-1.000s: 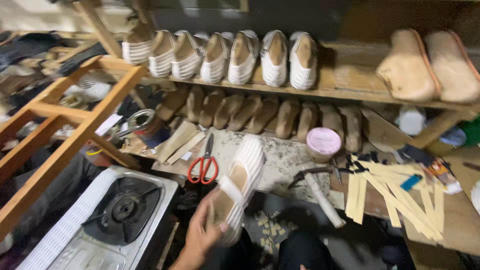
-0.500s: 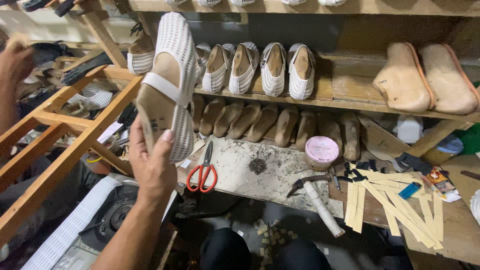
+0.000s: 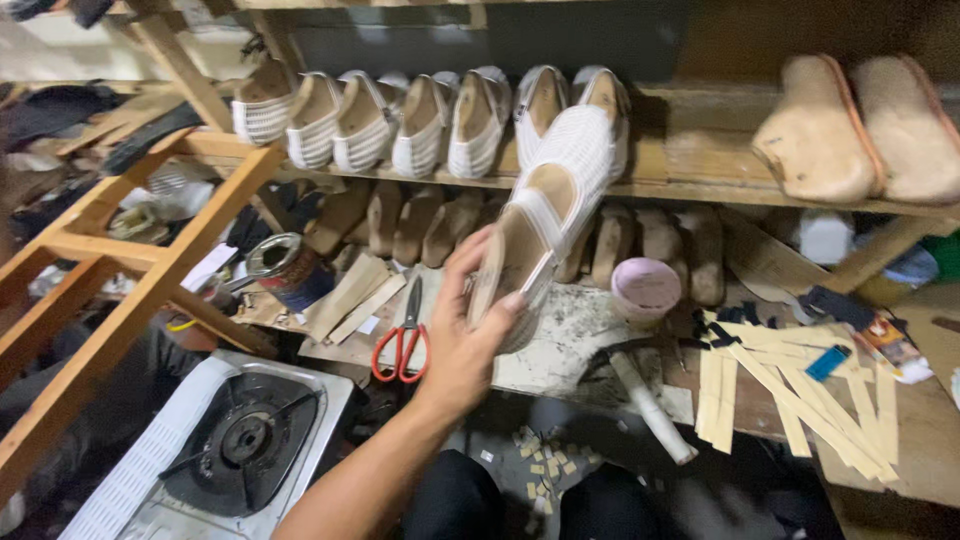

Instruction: The person sits at a workbench and shapes a white woven shoe upper over a wooden last, pulling and pressing the fabric edge around the insole. They use pliers to grip and tuck the upper's edge and a hammer to tap it into place, then place the finished shoe on a shelf with other lasts.

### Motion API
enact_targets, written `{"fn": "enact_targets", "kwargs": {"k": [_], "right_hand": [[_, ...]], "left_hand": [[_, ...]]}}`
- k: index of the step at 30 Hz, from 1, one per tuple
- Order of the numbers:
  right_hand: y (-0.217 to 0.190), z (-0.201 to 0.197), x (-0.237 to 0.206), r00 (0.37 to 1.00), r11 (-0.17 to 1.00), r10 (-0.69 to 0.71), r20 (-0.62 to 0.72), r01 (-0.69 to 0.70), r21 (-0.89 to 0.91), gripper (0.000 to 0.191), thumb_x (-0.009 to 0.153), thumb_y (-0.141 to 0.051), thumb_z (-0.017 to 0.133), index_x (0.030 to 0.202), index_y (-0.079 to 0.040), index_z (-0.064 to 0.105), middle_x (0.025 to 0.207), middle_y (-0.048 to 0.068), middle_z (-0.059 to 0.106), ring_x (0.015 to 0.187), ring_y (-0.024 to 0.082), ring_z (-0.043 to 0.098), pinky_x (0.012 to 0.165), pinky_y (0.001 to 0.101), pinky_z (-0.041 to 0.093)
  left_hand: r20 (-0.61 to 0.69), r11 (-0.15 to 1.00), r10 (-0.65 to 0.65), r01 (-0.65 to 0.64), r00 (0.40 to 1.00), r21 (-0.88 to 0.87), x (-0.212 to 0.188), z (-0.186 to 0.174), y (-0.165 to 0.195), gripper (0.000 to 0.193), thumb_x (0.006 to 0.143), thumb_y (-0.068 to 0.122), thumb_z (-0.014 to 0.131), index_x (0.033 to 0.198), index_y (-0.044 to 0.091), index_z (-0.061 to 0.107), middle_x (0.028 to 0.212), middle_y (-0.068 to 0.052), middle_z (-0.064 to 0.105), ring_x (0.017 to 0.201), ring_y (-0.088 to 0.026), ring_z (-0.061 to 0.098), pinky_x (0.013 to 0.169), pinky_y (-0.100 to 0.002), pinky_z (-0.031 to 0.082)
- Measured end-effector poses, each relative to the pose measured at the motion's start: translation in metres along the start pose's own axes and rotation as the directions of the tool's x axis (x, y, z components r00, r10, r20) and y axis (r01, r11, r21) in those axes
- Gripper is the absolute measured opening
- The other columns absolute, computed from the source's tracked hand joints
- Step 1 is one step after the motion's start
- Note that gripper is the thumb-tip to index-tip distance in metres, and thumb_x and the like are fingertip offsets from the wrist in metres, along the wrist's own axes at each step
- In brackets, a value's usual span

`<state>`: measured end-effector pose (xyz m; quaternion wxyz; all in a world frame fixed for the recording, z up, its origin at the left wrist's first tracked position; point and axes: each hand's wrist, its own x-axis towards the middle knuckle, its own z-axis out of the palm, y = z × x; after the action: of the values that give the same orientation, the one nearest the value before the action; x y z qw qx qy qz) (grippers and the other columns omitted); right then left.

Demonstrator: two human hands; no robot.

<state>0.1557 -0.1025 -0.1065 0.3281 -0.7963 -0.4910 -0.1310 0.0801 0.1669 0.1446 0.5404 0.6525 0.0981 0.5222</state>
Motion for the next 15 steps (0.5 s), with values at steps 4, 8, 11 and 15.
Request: {"fn": "enact_targets", "kwargs": {"k": [4,8,11,15], "right_hand": [[0.014,0.013,0.003,0.999,1.0,-0.023,-0.024,0.022,-0.007,0.026,0.096,-0.044,0.056,0.098,-0.026,0.075,0.087,-0.001,0.071,0.079,0.017,0.067,0.077,0.0409,0.054],[0.022,0.006,0.008,0.996,0.998,-0.06,-0.071,0.059,-0.014,0.028,0.097,-0.047,0.055,0.095,-0.028,0.076,0.085,-0.002,0.072,0.076,0.016,0.067,0.076,0.0414,0.054],[0.025,0.0,0.015,0.989,0.996,-0.087,-0.118,0.085,-0.018,0.03,0.097,-0.049,0.054,0.093,-0.03,0.077,0.082,-0.003,0.072,0.074,0.016,0.067,0.075,0.0418,0.055],[0.033,-0.008,0.02,0.973,0.992,-0.127,-0.194,0.122,-0.038,0.033,0.098,-0.052,0.052,0.09,-0.032,0.077,0.079,-0.004,0.072,0.071,0.015,0.067,0.073,0.0423,0.055]], "left_hand": [[0.034,0.997,0.065,-0.067,0.997,0.044,0.041,0.075,-0.044,0.057,0.095,0.013,0.068,0.146,0.0,0.048,0.152,-0.016,0.047,0.143,-0.027,0.047,0.123,-0.039,0.036],[-0.039,0.975,0.008,0.001,0.999,0.222,0.109,0.15,-0.093,0.058,0.089,0.022,0.07,0.141,0.002,0.05,0.135,-0.02,0.053,0.128,-0.031,0.055,0.11,-0.04,0.045],[-0.111,0.91,0.174,-0.116,0.979,0.399,0.17,0.196,-0.123,0.061,0.084,0.021,0.074,0.138,0.004,0.052,0.137,-0.024,0.051,0.127,-0.039,0.053,0.111,-0.045,0.044],[-0.166,0.884,-0.045,0.117,0.985,0.452,0.217,0.222,-0.15,0.071,0.082,0.024,0.076,0.142,0.007,0.042,0.142,-0.029,0.038,0.122,-0.046,0.052,0.107,-0.048,0.045]]}}
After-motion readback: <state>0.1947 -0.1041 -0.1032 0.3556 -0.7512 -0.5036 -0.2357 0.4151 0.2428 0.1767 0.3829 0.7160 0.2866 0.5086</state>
